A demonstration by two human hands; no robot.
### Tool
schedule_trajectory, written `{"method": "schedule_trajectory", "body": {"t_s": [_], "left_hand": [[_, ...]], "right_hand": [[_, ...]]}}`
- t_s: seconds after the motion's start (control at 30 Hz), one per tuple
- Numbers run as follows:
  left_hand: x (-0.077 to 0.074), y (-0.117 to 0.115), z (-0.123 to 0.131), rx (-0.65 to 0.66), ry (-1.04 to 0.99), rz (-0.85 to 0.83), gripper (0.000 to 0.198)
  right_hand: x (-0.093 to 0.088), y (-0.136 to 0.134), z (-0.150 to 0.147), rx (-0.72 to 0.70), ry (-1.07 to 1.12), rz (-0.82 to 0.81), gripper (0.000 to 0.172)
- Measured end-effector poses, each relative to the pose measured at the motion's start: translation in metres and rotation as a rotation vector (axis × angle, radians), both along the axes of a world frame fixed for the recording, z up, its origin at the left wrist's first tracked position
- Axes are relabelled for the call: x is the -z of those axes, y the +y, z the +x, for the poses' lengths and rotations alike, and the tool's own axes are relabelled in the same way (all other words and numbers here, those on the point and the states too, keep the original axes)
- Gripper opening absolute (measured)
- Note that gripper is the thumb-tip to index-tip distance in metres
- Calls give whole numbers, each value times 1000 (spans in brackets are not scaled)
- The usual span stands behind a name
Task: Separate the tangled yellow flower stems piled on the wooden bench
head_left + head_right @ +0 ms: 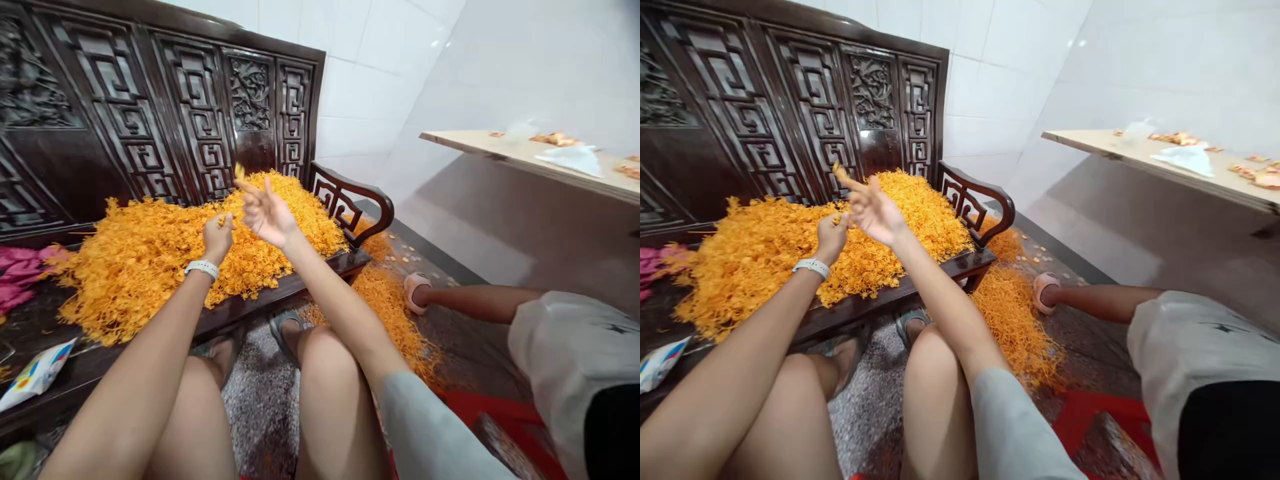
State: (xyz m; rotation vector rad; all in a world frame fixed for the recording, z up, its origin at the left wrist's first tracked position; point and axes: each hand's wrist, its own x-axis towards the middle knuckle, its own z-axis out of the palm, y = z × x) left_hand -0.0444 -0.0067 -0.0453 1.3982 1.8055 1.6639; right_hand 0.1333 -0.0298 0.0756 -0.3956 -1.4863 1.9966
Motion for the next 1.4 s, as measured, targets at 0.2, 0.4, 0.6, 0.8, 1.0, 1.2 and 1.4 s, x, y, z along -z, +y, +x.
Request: {"method": "schedule_trajectory", "body": {"t_s": [0.2, 0.4, 0.6, 0.8, 1.0, 1.2, 1.4], "left_hand": [[-6, -13, -2, -28, -73, 75, 21], [-33, -10, 12, 21, -217, 269, 8], [-38, -23, 17, 119, -6, 268, 11], [-29, -39, 19, 274, 391, 135, 17], [-30, -34, 31, 271, -17, 191, 24], [-28, -19, 37, 237, -194, 140, 25], [-22, -11, 36, 165, -284, 214, 25]], "right_hand": [[70, 31, -22, 440, -221, -313, 29], [80, 24, -40, 532, -382, 16, 13], [74, 31, -36, 410, -64, -135, 32], [73, 38, -28, 584, -6, -104, 33], [76, 38, -24, 633, -44, 6, 9], [81, 39, -29, 566, -113, 160, 7], [86, 43, -35, 700, -198, 300, 15]]}}
